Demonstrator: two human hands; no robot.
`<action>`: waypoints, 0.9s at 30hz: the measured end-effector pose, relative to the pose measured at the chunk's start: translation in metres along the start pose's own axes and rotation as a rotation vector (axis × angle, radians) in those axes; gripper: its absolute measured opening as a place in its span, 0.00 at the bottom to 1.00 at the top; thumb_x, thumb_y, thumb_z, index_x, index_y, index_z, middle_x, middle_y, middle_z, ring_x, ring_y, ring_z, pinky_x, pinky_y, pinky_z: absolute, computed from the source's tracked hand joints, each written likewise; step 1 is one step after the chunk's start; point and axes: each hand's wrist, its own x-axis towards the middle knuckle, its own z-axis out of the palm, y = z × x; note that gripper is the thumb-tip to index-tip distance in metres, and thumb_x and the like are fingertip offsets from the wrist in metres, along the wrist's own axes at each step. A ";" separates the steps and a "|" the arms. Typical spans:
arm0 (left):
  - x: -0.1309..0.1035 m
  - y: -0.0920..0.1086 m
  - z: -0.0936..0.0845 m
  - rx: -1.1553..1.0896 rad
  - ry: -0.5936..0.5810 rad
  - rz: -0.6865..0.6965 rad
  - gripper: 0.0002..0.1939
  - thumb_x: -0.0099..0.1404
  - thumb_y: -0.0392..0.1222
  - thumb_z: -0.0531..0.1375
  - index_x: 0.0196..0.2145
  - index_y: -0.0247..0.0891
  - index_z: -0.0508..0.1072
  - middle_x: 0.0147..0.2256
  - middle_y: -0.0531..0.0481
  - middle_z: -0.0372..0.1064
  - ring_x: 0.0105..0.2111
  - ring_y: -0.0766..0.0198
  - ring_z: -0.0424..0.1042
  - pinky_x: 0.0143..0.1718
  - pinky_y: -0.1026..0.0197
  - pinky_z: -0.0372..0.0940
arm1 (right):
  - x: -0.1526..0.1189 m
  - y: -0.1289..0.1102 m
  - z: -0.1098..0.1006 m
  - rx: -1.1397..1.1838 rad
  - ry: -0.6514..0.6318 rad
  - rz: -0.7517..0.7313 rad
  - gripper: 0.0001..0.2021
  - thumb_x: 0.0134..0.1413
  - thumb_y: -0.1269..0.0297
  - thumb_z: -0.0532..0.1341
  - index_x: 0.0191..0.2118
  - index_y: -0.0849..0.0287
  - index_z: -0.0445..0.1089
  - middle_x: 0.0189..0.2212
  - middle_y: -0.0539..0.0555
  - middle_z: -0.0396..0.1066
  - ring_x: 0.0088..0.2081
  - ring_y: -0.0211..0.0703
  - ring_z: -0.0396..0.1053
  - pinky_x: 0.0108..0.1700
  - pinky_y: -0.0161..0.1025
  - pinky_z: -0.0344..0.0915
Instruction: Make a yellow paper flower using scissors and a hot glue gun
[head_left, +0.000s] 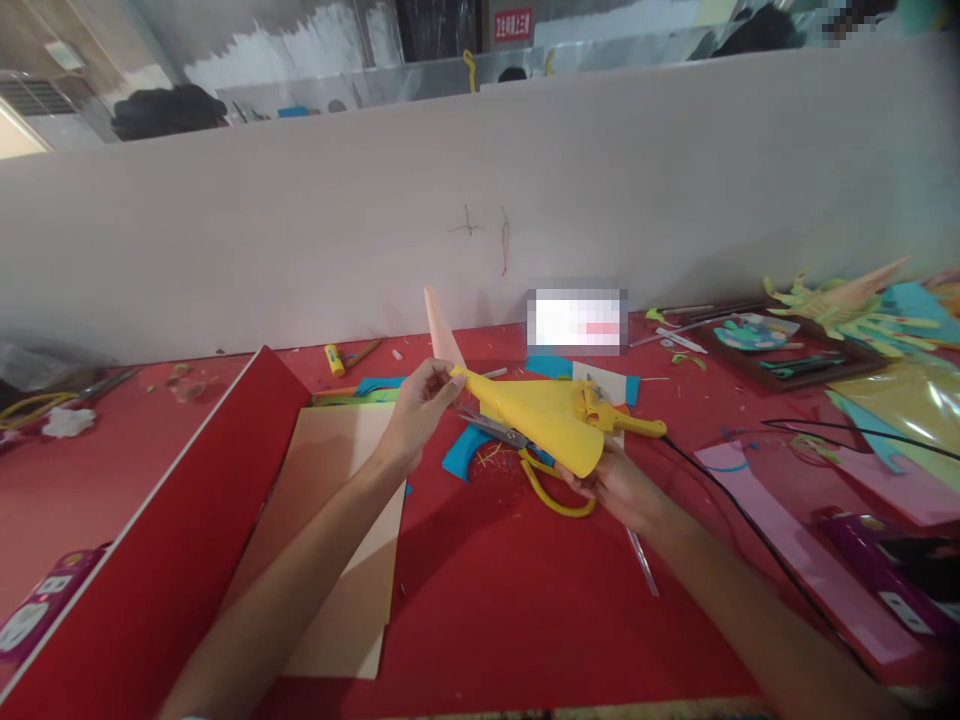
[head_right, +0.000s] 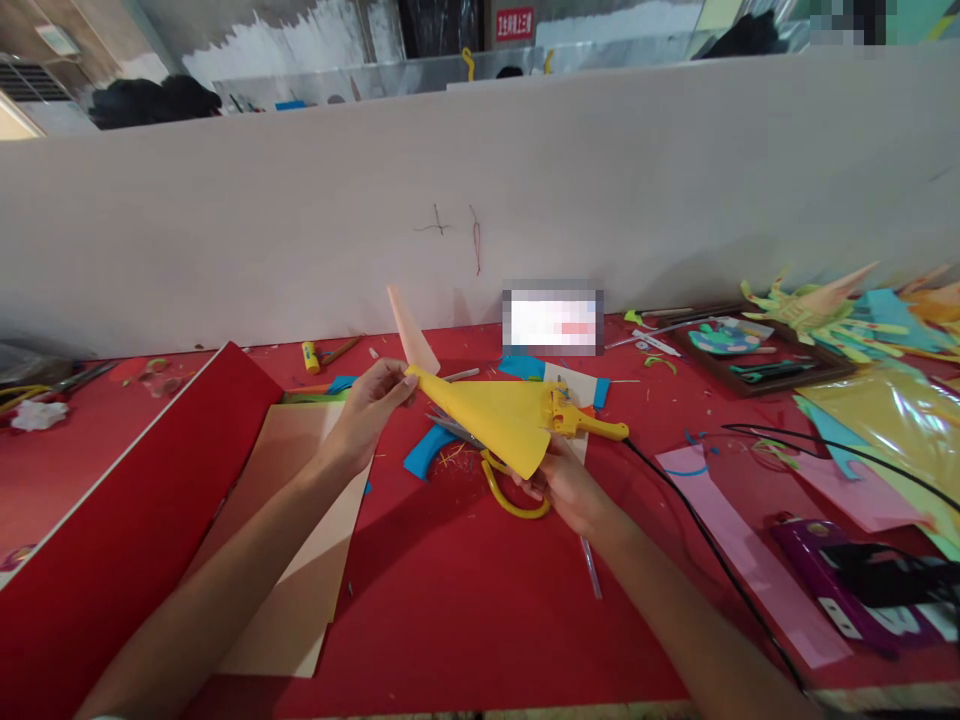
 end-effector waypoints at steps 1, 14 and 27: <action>0.001 0.001 -0.001 0.007 -0.011 -0.002 0.18 0.62 0.55 0.70 0.33 0.39 0.71 0.28 0.54 0.66 0.29 0.67 0.65 0.35 0.62 0.61 | 0.001 0.000 0.000 -0.002 0.015 -0.002 0.12 0.41 0.58 0.72 0.28 0.59 0.72 0.18 0.49 0.68 0.18 0.32 0.56 0.18 0.31 0.48; 0.038 0.056 -0.088 0.964 0.288 0.408 0.03 0.67 0.36 0.62 0.36 0.41 0.71 0.35 0.50 0.69 0.31 0.63 0.66 0.35 0.59 0.60 | 0.001 -0.013 -0.004 -0.040 0.024 -0.091 0.15 0.51 0.51 0.73 0.37 0.58 0.78 0.26 0.49 0.69 0.24 0.34 0.62 0.22 0.32 0.54; 0.066 0.029 -0.088 1.141 0.412 0.431 0.15 0.69 0.37 0.60 0.53 0.44 0.72 0.33 0.48 0.69 0.30 0.58 0.66 0.34 0.58 0.55 | 0.002 -0.012 -0.004 -0.139 -0.024 -0.126 0.15 0.55 0.50 0.71 0.37 0.58 0.78 0.26 0.51 0.71 0.24 0.36 0.63 0.24 0.35 0.56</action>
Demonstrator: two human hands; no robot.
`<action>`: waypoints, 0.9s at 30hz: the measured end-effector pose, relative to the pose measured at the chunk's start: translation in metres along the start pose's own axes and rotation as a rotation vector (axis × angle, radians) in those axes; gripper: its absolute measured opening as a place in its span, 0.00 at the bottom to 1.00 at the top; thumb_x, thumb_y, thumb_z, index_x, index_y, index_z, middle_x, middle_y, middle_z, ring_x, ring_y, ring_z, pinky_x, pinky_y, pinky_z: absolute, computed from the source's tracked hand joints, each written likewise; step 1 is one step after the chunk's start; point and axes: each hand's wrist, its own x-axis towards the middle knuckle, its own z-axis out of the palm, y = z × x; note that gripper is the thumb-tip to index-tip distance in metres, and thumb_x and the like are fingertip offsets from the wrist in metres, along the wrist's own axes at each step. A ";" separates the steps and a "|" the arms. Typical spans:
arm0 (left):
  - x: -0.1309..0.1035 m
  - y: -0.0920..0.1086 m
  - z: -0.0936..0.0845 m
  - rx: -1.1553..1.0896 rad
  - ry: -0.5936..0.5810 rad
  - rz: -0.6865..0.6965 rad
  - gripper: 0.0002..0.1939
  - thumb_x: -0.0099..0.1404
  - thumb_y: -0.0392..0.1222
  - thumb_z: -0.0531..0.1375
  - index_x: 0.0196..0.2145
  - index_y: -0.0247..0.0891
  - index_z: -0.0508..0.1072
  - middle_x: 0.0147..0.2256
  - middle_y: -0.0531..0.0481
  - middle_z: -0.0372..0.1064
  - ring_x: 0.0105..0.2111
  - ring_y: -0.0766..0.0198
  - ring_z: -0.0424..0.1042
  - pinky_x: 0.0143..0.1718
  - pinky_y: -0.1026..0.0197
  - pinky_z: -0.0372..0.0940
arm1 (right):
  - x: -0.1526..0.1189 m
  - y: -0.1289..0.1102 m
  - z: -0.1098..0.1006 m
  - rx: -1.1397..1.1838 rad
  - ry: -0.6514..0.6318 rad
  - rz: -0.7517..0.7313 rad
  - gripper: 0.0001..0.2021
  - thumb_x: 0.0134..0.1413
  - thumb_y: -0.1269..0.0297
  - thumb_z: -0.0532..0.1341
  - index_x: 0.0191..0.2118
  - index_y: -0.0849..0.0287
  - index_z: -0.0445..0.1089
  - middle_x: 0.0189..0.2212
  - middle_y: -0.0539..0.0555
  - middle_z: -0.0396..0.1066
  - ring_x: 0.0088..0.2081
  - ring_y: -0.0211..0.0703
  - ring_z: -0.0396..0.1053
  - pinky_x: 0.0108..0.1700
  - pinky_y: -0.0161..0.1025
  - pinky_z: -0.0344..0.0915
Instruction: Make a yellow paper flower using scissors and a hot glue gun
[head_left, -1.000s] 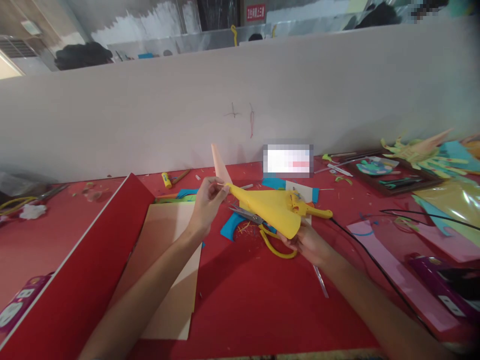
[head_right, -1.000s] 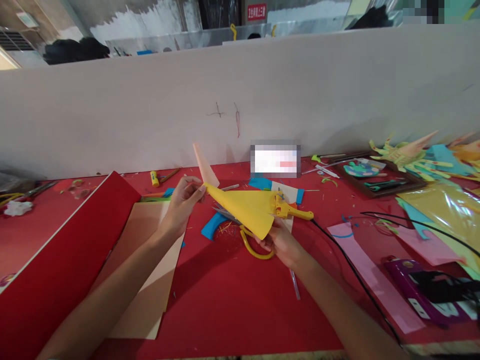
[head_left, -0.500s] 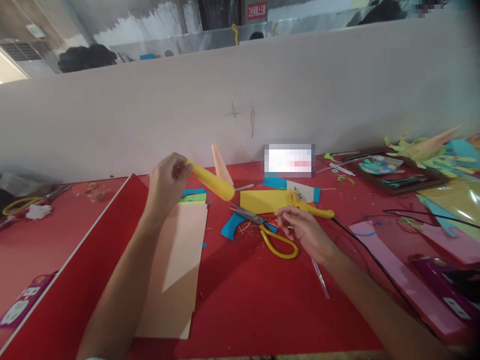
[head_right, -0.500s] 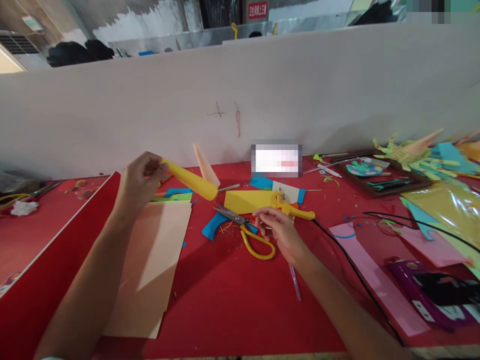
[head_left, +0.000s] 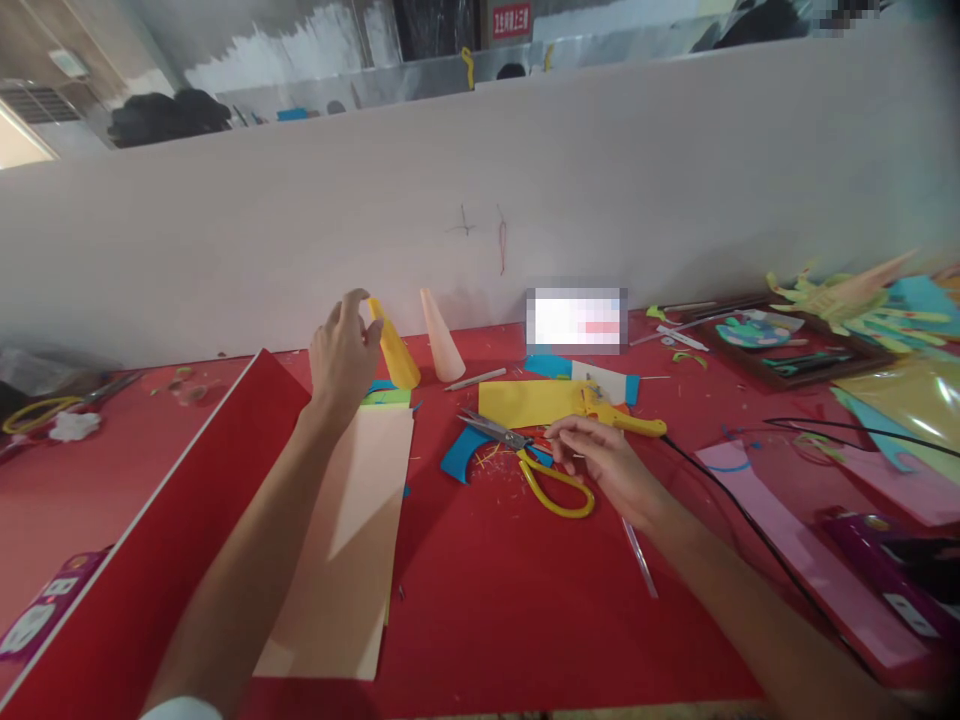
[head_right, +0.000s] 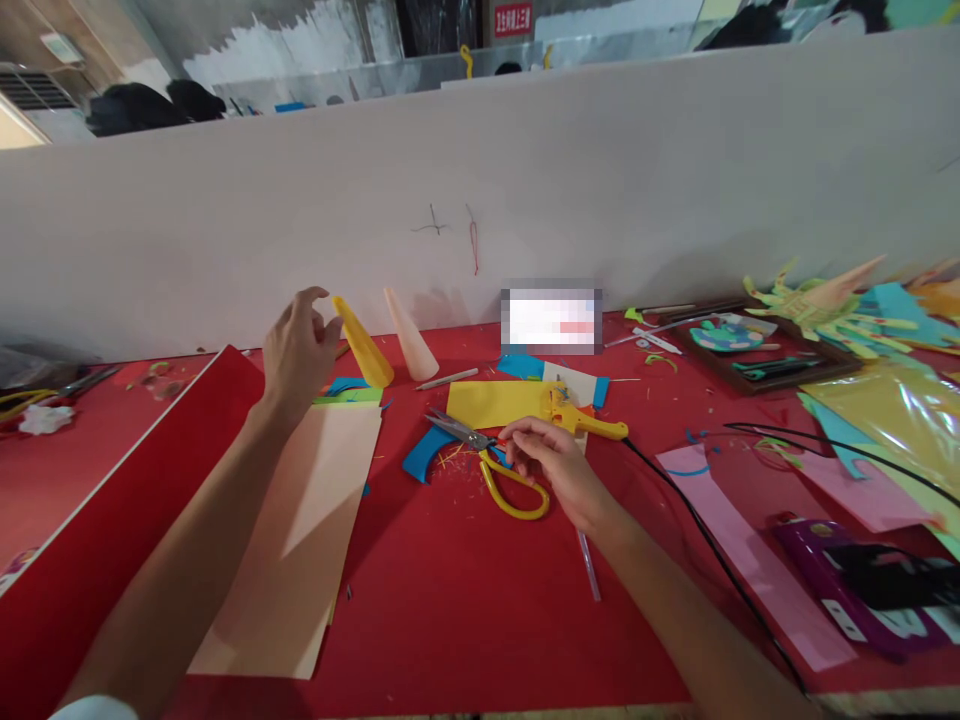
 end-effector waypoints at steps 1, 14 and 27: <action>-0.006 0.002 0.003 -0.047 0.041 -0.010 0.13 0.70 0.38 0.59 0.51 0.43 0.72 0.31 0.49 0.68 0.29 0.59 0.66 0.34 0.58 0.55 | 0.000 0.001 0.000 -0.031 0.008 -0.021 0.15 0.56 0.49 0.70 0.37 0.57 0.78 0.25 0.50 0.71 0.24 0.37 0.63 0.25 0.35 0.57; -0.129 0.025 0.062 -0.264 -0.507 -0.049 0.19 0.71 0.48 0.54 0.24 0.42 0.56 0.20 0.52 0.55 0.23 0.61 0.57 0.32 0.58 0.46 | -0.008 0.029 -0.007 -1.044 -0.119 -0.692 0.13 0.70 0.65 0.57 0.49 0.50 0.79 0.30 0.55 0.82 0.29 0.47 0.76 0.34 0.42 0.65; -0.122 0.011 0.066 -0.402 -0.355 -0.160 0.23 0.71 0.53 0.51 0.22 0.41 0.51 0.19 0.57 0.46 0.22 0.67 0.51 0.28 0.60 0.47 | -0.003 0.044 -0.010 -1.321 -0.273 -0.766 0.13 0.72 0.67 0.55 0.52 0.54 0.76 0.32 0.53 0.82 0.31 0.44 0.79 0.33 0.37 0.64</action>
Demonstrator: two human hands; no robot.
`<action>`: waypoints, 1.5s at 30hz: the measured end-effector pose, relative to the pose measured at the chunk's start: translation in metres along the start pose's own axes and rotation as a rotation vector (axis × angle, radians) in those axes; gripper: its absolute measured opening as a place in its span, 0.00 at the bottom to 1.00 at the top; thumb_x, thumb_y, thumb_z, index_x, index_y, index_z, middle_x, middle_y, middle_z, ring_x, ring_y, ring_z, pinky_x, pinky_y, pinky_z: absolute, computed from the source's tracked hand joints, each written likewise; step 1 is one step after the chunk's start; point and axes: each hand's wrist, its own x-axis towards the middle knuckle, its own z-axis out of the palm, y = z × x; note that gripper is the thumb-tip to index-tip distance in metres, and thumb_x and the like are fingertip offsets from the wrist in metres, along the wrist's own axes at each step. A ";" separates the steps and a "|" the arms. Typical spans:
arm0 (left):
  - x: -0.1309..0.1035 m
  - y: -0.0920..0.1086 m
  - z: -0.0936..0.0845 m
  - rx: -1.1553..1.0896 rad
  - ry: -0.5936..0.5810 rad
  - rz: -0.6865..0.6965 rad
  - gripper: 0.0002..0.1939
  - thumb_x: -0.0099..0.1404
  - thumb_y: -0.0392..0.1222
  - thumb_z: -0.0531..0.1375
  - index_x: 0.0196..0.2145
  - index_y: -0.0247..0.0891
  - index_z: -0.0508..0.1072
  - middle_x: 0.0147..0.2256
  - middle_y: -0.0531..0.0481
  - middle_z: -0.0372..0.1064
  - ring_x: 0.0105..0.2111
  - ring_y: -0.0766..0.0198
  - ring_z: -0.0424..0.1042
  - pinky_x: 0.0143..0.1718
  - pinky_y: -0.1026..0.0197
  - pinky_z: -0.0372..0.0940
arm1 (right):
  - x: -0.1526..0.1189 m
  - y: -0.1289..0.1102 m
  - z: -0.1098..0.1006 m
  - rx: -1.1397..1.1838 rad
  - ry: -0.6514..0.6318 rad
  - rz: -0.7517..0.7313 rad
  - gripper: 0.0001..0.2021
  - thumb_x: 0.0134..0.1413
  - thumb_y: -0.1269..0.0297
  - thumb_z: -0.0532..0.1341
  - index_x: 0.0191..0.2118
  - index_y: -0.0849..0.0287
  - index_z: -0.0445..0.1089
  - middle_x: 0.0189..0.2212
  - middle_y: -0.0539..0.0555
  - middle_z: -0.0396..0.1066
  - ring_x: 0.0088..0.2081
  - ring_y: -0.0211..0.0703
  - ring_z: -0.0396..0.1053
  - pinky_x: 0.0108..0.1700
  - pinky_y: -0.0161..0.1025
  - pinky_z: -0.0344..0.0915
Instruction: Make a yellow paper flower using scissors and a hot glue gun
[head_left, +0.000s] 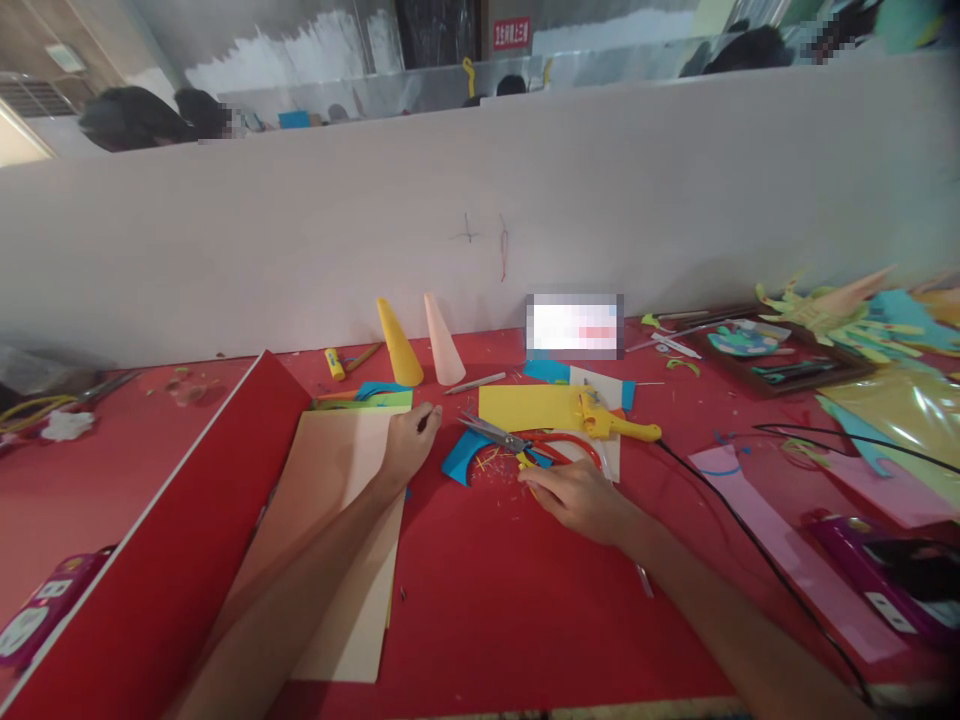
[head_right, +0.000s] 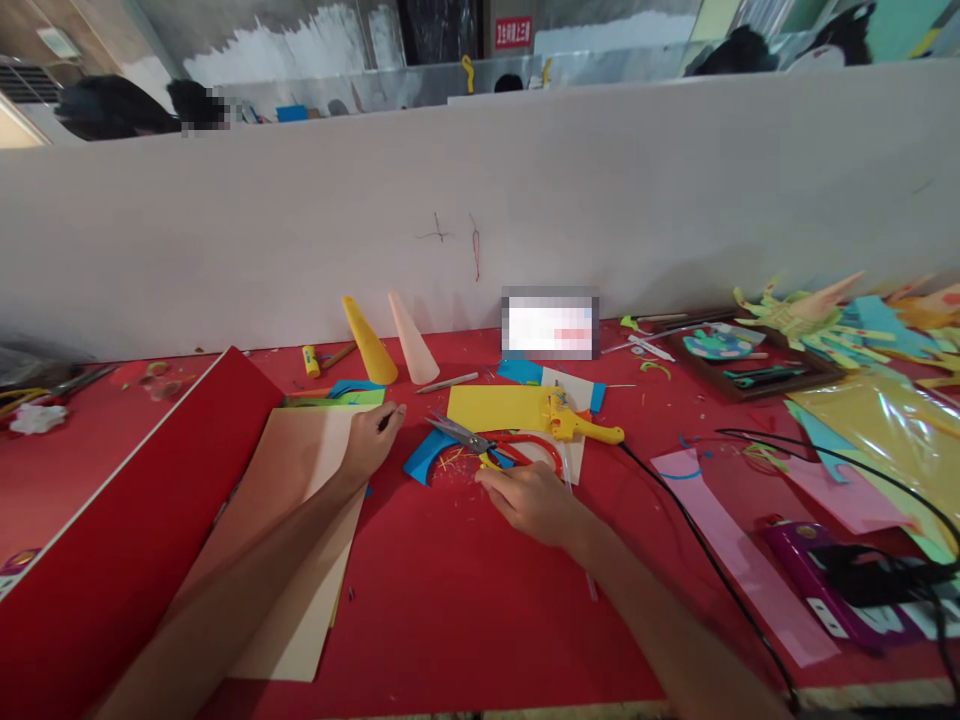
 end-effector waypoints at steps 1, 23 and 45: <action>0.001 -0.001 0.000 -0.010 0.009 -0.006 0.23 0.71 0.53 0.51 0.22 0.41 0.50 0.20 0.57 0.45 0.23 0.67 0.51 0.28 0.60 0.47 | 0.000 0.001 0.000 -0.001 0.001 0.001 0.13 0.72 0.67 0.55 0.52 0.54 0.76 0.32 0.53 0.82 0.32 0.44 0.79 0.34 0.37 0.65; 0.000 -0.002 0.001 -0.013 0.001 -0.002 0.23 0.71 0.53 0.52 0.22 0.41 0.50 0.20 0.57 0.46 0.23 0.67 0.50 0.28 0.60 0.48 | 0.000 -0.003 -0.003 -0.003 -0.032 -0.006 0.13 0.71 0.69 0.54 0.52 0.55 0.76 0.33 0.53 0.83 0.32 0.43 0.81 0.33 0.38 0.65; 0.018 -0.029 -0.008 0.151 -0.038 0.038 0.11 0.73 0.45 0.51 0.33 0.41 0.68 0.30 0.50 0.70 0.31 0.61 0.68 0.34 0.60 0.56 | -0.001 0.000 0.001 -0.003 -0.016 0.010 0.14 0.72 0.67 0.54 0.52 0.54 0.76 0.31 0.53 0.82 0.31 0.45 0.79 0.35 0.39 0.67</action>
